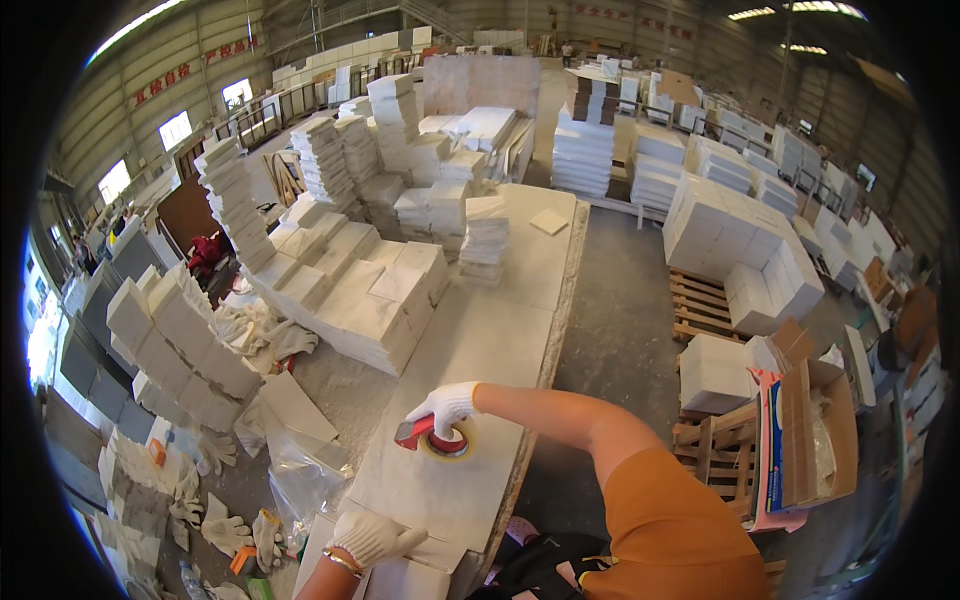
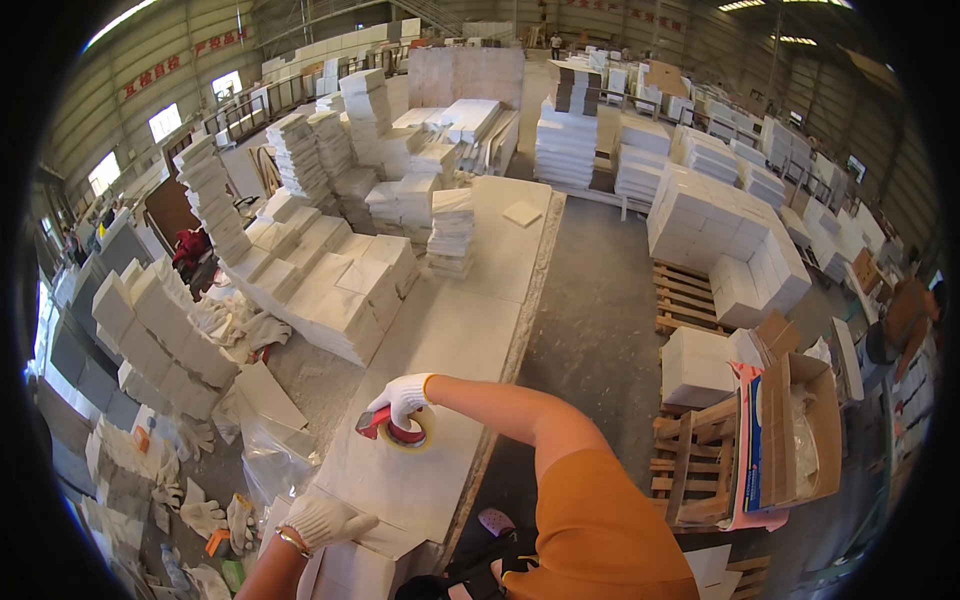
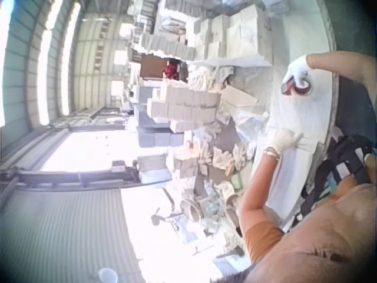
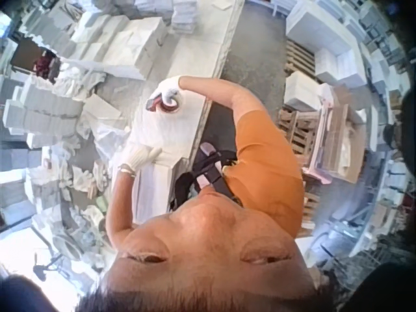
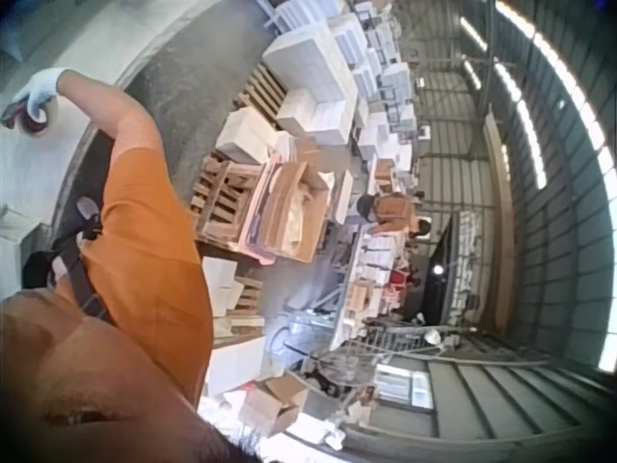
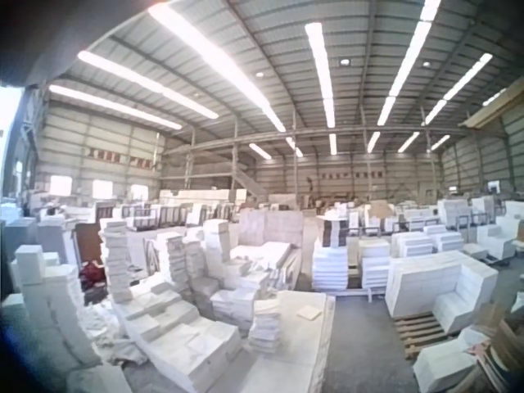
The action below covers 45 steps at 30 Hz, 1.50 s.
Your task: The person puts on white gloves, then folds a flat cardboard piece into a box shape. They use a box cutter to trim the edges and apply tape to seal the box. The finished box is placed on the table.
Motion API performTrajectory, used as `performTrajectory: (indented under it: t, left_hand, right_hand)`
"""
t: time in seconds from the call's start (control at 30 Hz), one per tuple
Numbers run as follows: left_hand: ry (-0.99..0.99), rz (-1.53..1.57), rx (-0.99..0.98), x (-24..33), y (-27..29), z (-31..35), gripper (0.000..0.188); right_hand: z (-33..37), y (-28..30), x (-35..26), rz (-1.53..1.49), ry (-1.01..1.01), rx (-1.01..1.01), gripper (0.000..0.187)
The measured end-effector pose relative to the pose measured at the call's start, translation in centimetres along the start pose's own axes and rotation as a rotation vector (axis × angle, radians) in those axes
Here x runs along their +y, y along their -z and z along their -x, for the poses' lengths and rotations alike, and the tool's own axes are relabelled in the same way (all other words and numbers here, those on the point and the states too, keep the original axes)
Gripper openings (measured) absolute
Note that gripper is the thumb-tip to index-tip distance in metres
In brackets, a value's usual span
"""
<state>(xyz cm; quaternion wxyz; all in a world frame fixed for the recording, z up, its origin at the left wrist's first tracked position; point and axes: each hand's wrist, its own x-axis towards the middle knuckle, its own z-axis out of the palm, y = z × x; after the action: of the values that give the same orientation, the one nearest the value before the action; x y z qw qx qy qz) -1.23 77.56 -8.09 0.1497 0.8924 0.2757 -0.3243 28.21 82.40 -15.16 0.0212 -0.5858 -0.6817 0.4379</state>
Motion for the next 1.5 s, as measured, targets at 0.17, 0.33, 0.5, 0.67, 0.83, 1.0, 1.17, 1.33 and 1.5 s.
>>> performTrajectory:
  t: [0.17, 0.33, 0.5, 0.67, 0.83, 1.0, 1.17, 1.33, 1.5]
  left_hand:
    - [-0.071, 0.028, 0.252, 0.9, 2.0, 1.6, 0.047]
    - [-0.052, 0.092, 0.779, -0.4, -0.5, 10.4, 0.04]
    - [0.425, 0.168, 0.771, -5.7, -14.1, 15.5, 0.043]
    - [0.335, 0.185, 1.049, 3.9, -8.6, 16.0, 0.033]
    - [0.628, 0.827, 1.119, 3.9, -14.9, 17.6, 0.04]
    - [0.654, 1.998, 1.364, 4.7, -23.4, 16.0, 0.047]
    - [0.349, 2.512, 1.363, 6.3, -27.8, 11.3, 0.054]
    - [0.146, 2.424, 1.531, 4.9, -26.3, 13.5, 0.074]
    - [-0.235, 1.968, 1.863, 0.8, -21.9, 19.2, 0.077]
  right_hand:
    - [-1.4, 0.3, 7.6, 0.026, -0.12, 0.126, 0.073]
    - [0.3, -0.9, 1.2, 0.341, 0.03, 0.604, 0.055]
    - [1.8, -6.7, -15.6, -0.019, 0.977, 0.696, 0.064]
    - [3.5, -13.8, -21.1, 0.182, 1.205, 0.358, 0.064]
    - [0.3, -14.8, -20.4, 0.156, 1.004, 0.38, 0.071]
    - [-3.2, -16.8, -17.4, -0.885, 0.765, 0.063, 0.074]
    - [-6.5, -22.0, -9.4, -1.417, 0.071, -0.274, 0.071]
    - [-3.6, -18.9, -12.2, -1.504, 0.113, -0.236, 0.061]
    - [-0.5, -8.7, -23.8, -1.501, 1.072, -0.527, 0.058]
